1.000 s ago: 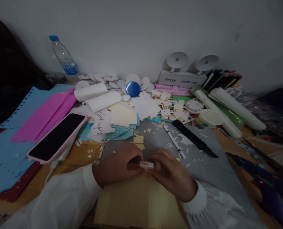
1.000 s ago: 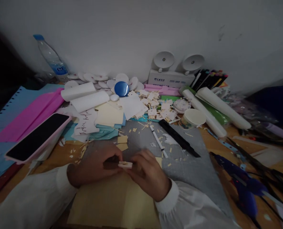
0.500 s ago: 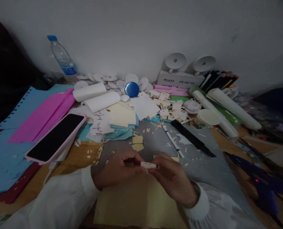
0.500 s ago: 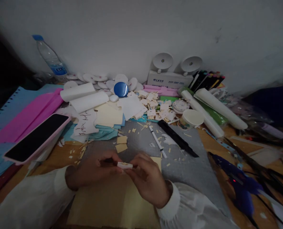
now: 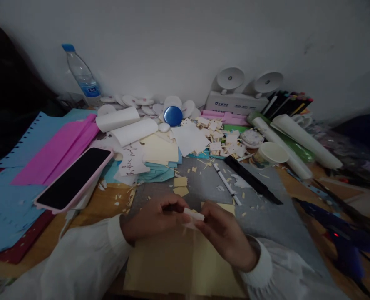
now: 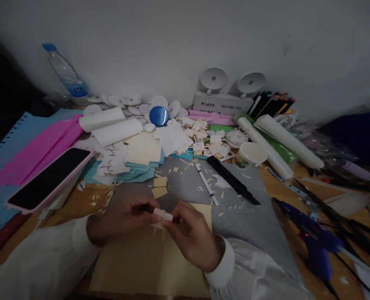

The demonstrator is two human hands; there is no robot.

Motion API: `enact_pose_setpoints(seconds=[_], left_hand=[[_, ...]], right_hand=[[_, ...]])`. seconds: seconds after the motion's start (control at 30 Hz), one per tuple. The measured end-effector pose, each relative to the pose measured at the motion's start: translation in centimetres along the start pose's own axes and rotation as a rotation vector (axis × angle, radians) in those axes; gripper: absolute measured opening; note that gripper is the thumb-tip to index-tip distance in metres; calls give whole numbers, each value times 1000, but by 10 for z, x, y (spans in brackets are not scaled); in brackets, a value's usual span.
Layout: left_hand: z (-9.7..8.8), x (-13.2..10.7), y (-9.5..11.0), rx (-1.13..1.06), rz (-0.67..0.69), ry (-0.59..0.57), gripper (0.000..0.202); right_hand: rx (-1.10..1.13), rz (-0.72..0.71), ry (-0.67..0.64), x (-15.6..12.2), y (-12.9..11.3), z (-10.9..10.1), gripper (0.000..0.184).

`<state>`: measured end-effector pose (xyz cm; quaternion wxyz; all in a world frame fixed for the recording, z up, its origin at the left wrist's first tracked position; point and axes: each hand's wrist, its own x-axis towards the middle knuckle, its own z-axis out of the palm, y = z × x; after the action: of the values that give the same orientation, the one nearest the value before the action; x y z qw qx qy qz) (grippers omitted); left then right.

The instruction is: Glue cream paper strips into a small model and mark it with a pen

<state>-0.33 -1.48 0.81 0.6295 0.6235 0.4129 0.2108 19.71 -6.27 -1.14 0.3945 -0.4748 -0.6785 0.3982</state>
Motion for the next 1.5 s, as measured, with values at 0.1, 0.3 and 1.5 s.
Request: enact_pose_setpoints(seconds=[0.1, 0.3, 1.5], left_hand=[[-1, 0, 1, 48, 58, -20, 23], [-3, -1, 0, 109, 182, -76, 26], [-2, -1, 3, 726, 472, 225, 13]], right_hand=[[88, 44, 12, 0, 2, 0, 25], [110, 90, -95, -1, 1, -5, 28], [-661, -51, 449, 18, 10, -68, 14]])
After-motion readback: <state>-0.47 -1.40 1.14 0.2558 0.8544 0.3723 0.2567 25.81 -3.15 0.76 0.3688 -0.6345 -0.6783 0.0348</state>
